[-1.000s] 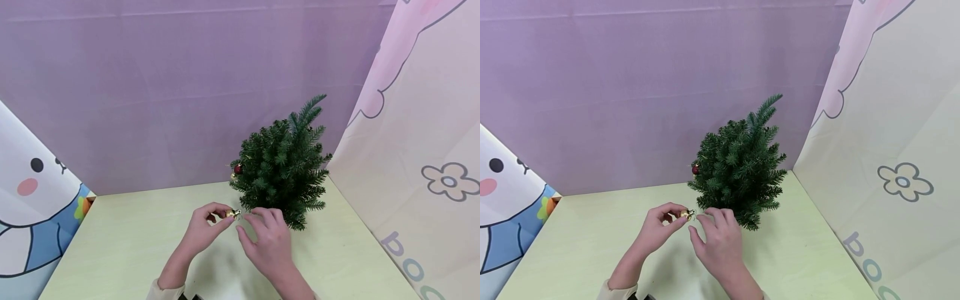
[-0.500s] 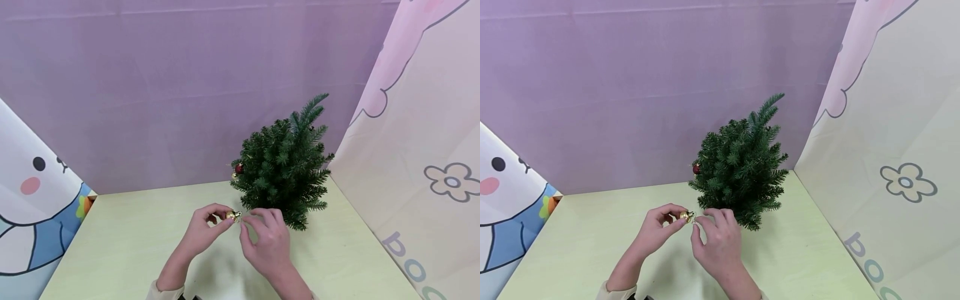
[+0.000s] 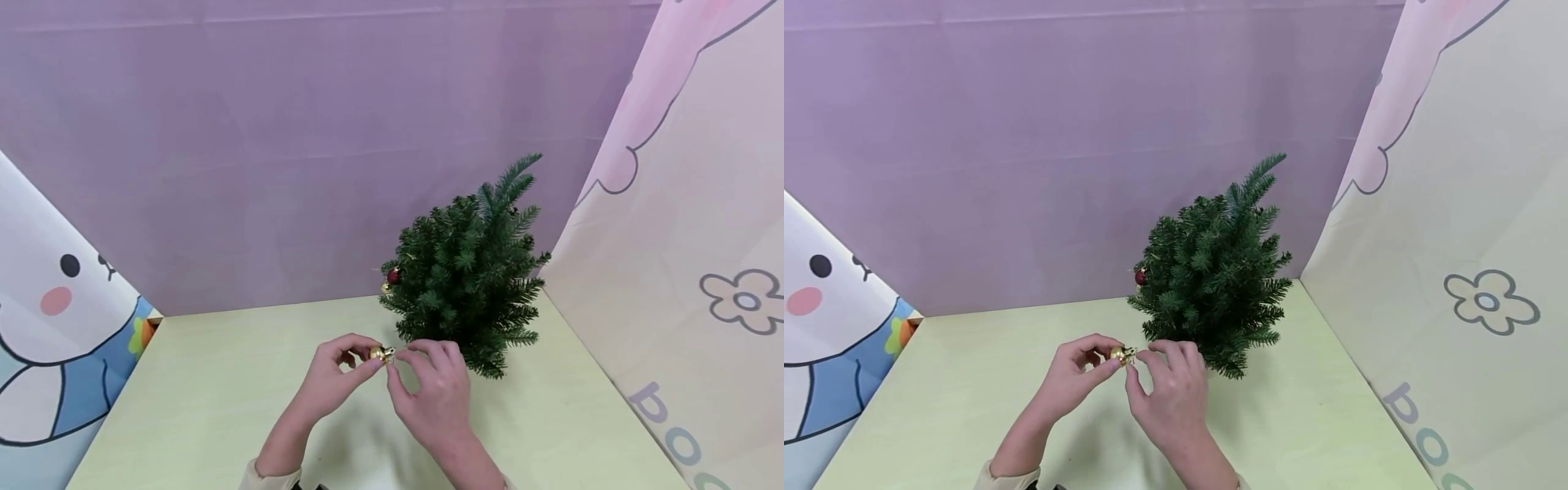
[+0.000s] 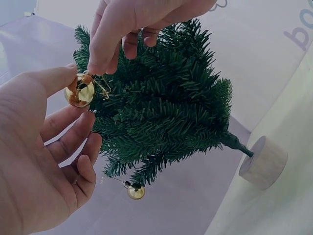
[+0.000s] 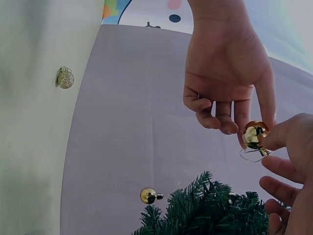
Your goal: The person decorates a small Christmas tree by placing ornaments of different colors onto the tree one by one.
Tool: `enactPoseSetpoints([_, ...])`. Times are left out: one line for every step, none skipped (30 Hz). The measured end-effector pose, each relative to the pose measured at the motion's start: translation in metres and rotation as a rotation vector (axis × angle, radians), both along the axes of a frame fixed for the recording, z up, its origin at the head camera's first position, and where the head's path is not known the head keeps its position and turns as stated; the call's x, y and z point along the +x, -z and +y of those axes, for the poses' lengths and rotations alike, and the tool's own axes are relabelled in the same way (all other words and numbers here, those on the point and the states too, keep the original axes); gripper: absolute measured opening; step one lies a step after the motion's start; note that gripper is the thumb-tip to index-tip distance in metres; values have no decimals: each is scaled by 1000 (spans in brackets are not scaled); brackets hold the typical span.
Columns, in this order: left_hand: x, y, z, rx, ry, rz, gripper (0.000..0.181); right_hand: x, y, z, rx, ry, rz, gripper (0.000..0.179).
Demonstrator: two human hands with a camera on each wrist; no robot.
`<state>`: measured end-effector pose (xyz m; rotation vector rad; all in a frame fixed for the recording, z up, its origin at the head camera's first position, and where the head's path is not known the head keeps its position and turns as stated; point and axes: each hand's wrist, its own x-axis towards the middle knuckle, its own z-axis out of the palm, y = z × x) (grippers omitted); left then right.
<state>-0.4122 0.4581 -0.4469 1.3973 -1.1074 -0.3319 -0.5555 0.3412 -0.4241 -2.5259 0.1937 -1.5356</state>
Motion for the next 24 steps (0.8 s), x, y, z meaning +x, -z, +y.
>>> enactPoseSetpoints([0,0,0,-5,2,-3,17,0,0,0,-1,2,4,9])
enactPoseSetpoints([0,0,0,-9,4,-5,17,0,0,0,0,3,10,9])
enactPoseSetpoints([1,0,0,-13,7,-7,16,1,0,0,1,3,14,9])
enactPoseSetpoints([1,-1,1,-15,8,-8,16,1,0,0,0,3,16,7])
enactPoseSetpoints([1,-1,1,-16,10,-5,16,2,0,1,-1,2,16,6])
enactPoseSetpoints([1,-1,1,-18,14,-4,16,2,0,1,-1,1,17,5])
enactPoseSetpoints([1,-2,1,-18,17,-2,16,3,0,1,-2,-1,16,4])
enactPoseSetpoints([1,-2,1,-15,17,0,16,3,0,1,-5,-2,14,4])
enactPoseSetpoints([1,-2,2,-11,16,2,16,3,0,1,-8,-4,9,4])
enactPoseSetpoints([1,-2,2,-8,13,3,16,3,0,1,-11,-5,3,3])
enactPoseSetpoints([1,-2,2,-4,9,5,17,2,-1,1,-14,-6,-4,4])
enactPoseSetpoints([1,-3,3,0,4,4,17,2,-1,0,-16,-6,-13,4])
enactPoseSetpoints([1,-3,3,7,-4,2,17,1,-2,-1,-18,-8,-23,4])
enactPoseSetpoints([0,-4,4,13,-12,3,16,0,-3,-2,-18,-11,-31,4])
enactPoseSetpoints([-1,-7,6,16,-16,1,16,-1,-4,-3,-17,-14,-40,4])
enactPoseSetpoints([-2,-11,7,21,-20,1,15,-2,-6,-4,-15,-21,-48,4])
enactPoseSetpoints([-3,-14,9,29,-23,0,15,-3,-7,-5,-14,-28,-54,5])
enactPoseSetpoints([-5,-17,10,40,-27,-2,14,-4,-9,-6,-12,-35,-57,4])
enactPoseSetpoints([-6,-20,12,49,-29,-3,14,-4,-11,-6,-7,-45,-52,5])
enactPoseSetpoints([-8,-23,13,58,-31,-11,14,-4,-13,-7,-4,-53,-48,5])
enactPoseSetpoints([-8,-24,14,75,-35,-20,15,-4,-14,-7,-3,-58,-41,5])
enactPoseSetpoints([-8,-24,14,98,-40,-30,16,-4,-15,-8,-1,-60,-23,5])
enactPoseSetpoints([-6,-18,12,117,-47,-41,17,-3,-16,-9,-3,-58,7,5])
enactPoseSetpoints([-4,-13,10,128,-55,-57,18,-2,-17,-10,-6,-56,39,5])
